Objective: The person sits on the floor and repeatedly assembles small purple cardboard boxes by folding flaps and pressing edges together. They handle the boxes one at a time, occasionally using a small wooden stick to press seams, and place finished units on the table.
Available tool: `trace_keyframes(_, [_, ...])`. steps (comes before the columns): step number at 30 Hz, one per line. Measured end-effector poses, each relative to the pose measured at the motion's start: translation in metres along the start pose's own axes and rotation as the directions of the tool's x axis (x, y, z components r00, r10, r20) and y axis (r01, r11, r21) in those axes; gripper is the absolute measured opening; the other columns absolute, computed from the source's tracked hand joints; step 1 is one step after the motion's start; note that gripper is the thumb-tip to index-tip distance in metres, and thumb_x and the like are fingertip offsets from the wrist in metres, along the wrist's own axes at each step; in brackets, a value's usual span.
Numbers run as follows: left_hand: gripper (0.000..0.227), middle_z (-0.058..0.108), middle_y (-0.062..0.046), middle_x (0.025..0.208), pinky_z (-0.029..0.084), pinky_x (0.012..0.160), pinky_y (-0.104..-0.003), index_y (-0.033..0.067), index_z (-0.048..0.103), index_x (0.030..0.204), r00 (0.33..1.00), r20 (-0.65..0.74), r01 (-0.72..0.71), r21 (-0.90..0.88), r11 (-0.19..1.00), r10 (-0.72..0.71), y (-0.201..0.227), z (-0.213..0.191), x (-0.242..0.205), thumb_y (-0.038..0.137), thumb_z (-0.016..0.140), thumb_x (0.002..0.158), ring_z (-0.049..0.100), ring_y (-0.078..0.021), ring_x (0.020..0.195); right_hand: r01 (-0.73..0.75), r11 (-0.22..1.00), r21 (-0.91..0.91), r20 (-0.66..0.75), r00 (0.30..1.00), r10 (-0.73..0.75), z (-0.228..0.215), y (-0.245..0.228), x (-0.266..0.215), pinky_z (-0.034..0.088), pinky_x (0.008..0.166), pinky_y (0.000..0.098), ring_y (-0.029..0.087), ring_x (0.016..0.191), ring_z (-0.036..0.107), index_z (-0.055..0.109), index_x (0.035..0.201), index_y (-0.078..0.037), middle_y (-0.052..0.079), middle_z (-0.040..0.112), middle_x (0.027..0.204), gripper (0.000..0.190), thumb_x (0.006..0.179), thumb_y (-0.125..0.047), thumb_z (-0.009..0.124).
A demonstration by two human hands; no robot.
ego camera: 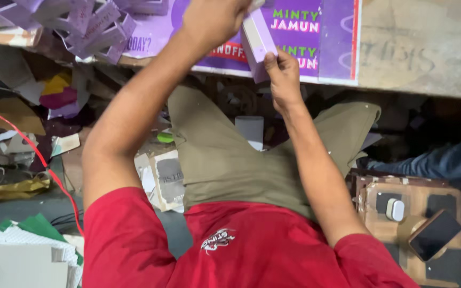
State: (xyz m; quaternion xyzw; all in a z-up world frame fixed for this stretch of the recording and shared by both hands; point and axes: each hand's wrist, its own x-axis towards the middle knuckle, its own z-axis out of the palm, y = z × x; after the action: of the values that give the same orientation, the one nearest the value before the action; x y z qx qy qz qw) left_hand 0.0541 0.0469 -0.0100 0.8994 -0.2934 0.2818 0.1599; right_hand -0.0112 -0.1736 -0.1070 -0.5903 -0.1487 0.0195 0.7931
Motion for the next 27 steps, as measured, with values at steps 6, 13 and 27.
trace_keyframes(6, [0.031, 0.070, -0.016, 0.078, 0.050, 0.057, -0.051, 0.0123, 0.069, 0.128, 0.992, 0.129, 0.006, -0.031, 1.000, -0.002, 0.042, -0.011, -0.006, 0.024, 0.064, 0.099, 0.069, -0.0379, 0.069, -0.016, 0.997, 0.074, -0.018, 1.000, 0.017, -0.008, 0.007, -0.004, 0.051, 0.090, 0.0273, 0.009, 0.097, 0.064, 0.071, 0.124, 0.000, 0.001, 0.074, 0.107, 0.051, 0.100, -0.045, 0.070])
trace_keyframes(13, [0.039, 0.071, -0.015, 0.079, 0.049, 0.056, -0.053, 0.0191, 0.067, 0.138, 0.943, 0.333, 0.031, -0.159, 0.987, 0.024, 0.071, -0.042, -0.019, 0.027, 0.062, 0.099, 0.068, -0.0396, 0.070, -0.006, 0.996, 0.086, 0.003, 1.000, 0.005, -0.010, 0.012, -0.001, 0.048, 0.086, 0.0263, 0.008, 0.094, 0.059, 0.072, 0.117, 0.001, 0.000, 0.071, 0.103, 0.040, 0.105, -0.038, 0.072])
trace_keyframes(27, [0.038, 0.074, -0.014, 0.087, 0.055, 0.065, -0.040, 0.0092, 0.065, 0.138, 0.893, -0.022, 0.404, -0.400, 0.823, -0.449, 0.057, -0.034, -0.085, 0.027, 0.069, 0.104, 0.075, -0.0297, 0.074, 0.377, 0.302, -0.876, 0.346, 0.926, -0.150, 0.001, -0.036, 0.001, 0.022, 0.120, 0.0573, 0.027, 0.107, 0.057, 0.075, 0.119, -0.007, 0.006, 0.061, 0.098, 0.027, 0.101, -0.028, 0.074])
